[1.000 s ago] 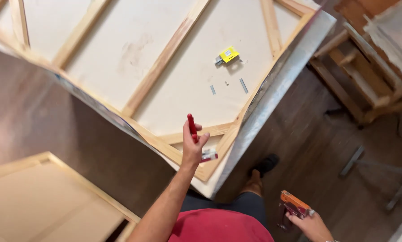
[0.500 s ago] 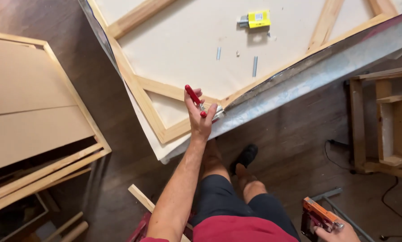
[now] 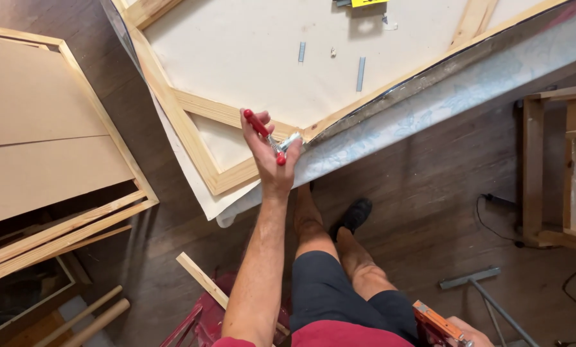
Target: Stretching and stapling canvas onto a wooden frame using canvas pliers and a staple gun
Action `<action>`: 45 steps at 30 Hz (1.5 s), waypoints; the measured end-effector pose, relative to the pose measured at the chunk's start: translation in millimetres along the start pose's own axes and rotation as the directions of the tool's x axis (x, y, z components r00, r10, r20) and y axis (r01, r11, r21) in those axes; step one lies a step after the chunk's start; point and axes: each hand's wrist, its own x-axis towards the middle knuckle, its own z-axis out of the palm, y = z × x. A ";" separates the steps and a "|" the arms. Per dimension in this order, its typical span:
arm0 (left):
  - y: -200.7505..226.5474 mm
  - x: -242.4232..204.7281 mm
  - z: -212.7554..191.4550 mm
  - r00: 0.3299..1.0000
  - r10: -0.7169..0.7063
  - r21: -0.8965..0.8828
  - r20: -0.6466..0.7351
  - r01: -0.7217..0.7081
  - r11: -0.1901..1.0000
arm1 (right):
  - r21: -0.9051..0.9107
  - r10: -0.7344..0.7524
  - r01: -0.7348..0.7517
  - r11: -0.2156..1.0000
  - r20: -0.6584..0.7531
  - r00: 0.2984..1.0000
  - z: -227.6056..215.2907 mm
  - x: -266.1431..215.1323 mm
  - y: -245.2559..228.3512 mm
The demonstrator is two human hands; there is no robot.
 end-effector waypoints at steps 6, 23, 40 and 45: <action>2.2 -10.0 16.2 0.999 -0.026 -0.005 0.022 0.026 1.000 | -0.540 0.139 -0.234 0.809 -0.212 0.967 56.0 -16.1 -113.2; -26.9 4.8 59.4 0.981 0.177 -0.113 -0.082 -0.186 0.976 | -0.396 0.092 -0.123 0.910 -0.097 0.991 -36.2 32.8 15.7; -58.0 63.3 61.7 0.938 -0.304 -0.201 -0.165 0.269 0.942 | -0.847 -0.141 0.015 0.531 -0.071 0.987 174.5 138.8 -318.0; -71.0 72.6 64.8 0.924 -0.306 -0.251 -0.229 0.247 0.936 | -0.885 -0.209 0.026 0.464 -0.081 0.975 211.0 222.0 -325.8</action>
